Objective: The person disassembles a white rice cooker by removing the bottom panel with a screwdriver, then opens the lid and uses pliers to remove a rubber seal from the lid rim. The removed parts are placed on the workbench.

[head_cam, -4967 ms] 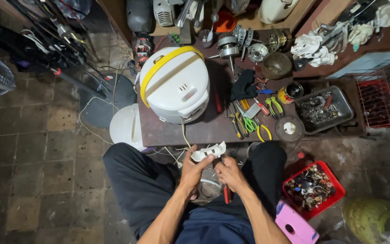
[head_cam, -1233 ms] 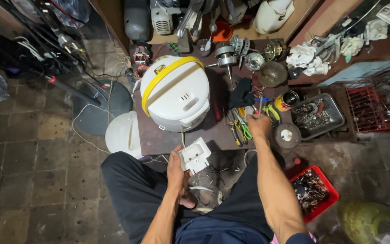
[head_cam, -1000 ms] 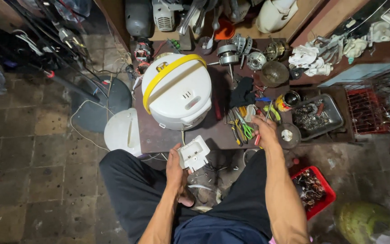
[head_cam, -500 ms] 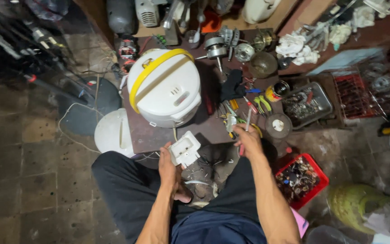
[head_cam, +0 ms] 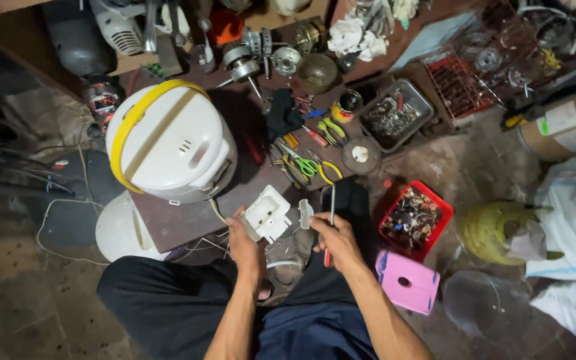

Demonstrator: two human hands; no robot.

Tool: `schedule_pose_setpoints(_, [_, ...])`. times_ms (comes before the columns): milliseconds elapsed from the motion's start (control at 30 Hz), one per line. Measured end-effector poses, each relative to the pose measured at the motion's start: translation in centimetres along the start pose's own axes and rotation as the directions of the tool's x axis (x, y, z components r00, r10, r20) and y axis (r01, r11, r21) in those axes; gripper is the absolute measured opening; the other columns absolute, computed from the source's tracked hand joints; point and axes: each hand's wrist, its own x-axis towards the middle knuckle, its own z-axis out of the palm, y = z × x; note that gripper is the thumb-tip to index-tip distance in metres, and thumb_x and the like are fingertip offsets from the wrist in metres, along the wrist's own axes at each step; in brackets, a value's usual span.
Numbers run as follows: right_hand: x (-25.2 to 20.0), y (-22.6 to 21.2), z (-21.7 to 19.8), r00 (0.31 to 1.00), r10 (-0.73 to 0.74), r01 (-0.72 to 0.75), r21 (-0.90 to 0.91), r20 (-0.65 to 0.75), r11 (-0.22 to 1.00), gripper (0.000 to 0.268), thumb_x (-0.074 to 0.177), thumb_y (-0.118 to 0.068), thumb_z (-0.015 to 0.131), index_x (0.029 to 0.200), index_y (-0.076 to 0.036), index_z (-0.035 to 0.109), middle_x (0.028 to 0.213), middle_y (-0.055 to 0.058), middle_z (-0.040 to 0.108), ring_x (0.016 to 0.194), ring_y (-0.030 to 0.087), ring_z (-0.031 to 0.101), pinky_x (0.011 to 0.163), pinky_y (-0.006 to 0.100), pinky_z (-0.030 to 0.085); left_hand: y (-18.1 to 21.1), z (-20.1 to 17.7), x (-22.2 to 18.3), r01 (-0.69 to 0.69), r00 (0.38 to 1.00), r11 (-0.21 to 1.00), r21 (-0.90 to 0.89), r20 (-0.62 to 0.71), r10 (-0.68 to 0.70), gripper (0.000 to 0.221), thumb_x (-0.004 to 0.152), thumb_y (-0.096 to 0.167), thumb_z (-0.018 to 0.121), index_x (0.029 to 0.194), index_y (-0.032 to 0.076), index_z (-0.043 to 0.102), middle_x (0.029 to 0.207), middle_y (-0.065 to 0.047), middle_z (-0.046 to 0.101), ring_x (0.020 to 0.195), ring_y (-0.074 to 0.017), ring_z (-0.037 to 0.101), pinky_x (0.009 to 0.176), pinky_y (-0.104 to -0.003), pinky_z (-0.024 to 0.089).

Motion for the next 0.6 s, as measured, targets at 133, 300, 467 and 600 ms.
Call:
schedule_pose_setpoints(133, [-0.3,-0.4,-4.5,0.994,0.009,0.011,0.180,-0.108,0.984,0.043,0.082,-0.014,0.080,0.118,0.005,0.065,0.075,0.009,0.053,0.041,0.011,0.046,0.041,0.031,0.058,-1.3,-1.3,1.4,-0.012,0.999,0.998,0.060,0.038,0.010,0.070,0.099,0.066,0.029,0.137,0.014,0.054,0.128,-0.021,0.048,0.115,-0.0383,0.053,0.089,-0.055,0.057])
schedule_pose_setpoints(300, [2.0,5.5,-16.2,0.878,0.110,0.062,0.337,-0.467,0.939,0.021,0.083,-0.018,0.076,0.097,-0.009,0.063,0.072,0.000,0.053,0.042,0.008,0.045,0.047,0.030,0.059,0.7,-2.8,-0.2,-0.061,0.994,0.977,0.205,-0.080,0.079,0.062,0.104,0.059,0.028,0.132,0.014,0.060,0.135,-0.025,0.051,0.127,-0.0384,0.050,0.098,-0.054,0.052])
schedule_pose_setpoints(467, [6.0,19.4,-28.5,0.801,0.322,-0.193,0.292,-0.505,0.937,0.026,0.082,-0.031,0.072,0.079,-0.010,0.056,0.060,0.007,0.046,0.040,0.015,0.043,0.038,0.037,0.041,-0.9,-3.8,3.1,-0.010,0.994,0.997,0.080,-0.110,0.019,0.057,0.103,0.058,0.030,0.130,0.019,0.061,0.126,-0.015,0.059,0.111,-0.0303,0.058,0.083,-0.047,0.053])
schedule_pose_setpoints(600, [9.2,33.0,-37.2,0.786,0.336,-0.108,0.419,-0.519,0.901,0.009,0.088,-0.021,0.062,0.095,-0.022,0.056,0.076,-0.001,0.048,0.059,0.010,0.049,0.042,0.023,0.040,-0.7,-4.0,2.8,0.038,0.998,0.993,0.114,-0.063,-0.031,0.058,0.103,0.052,0.026,0.132,0.016,0.061,0.119,-0.013,0.069,0.095,-0.0265,0.065,0.068,-0.038,0.052])
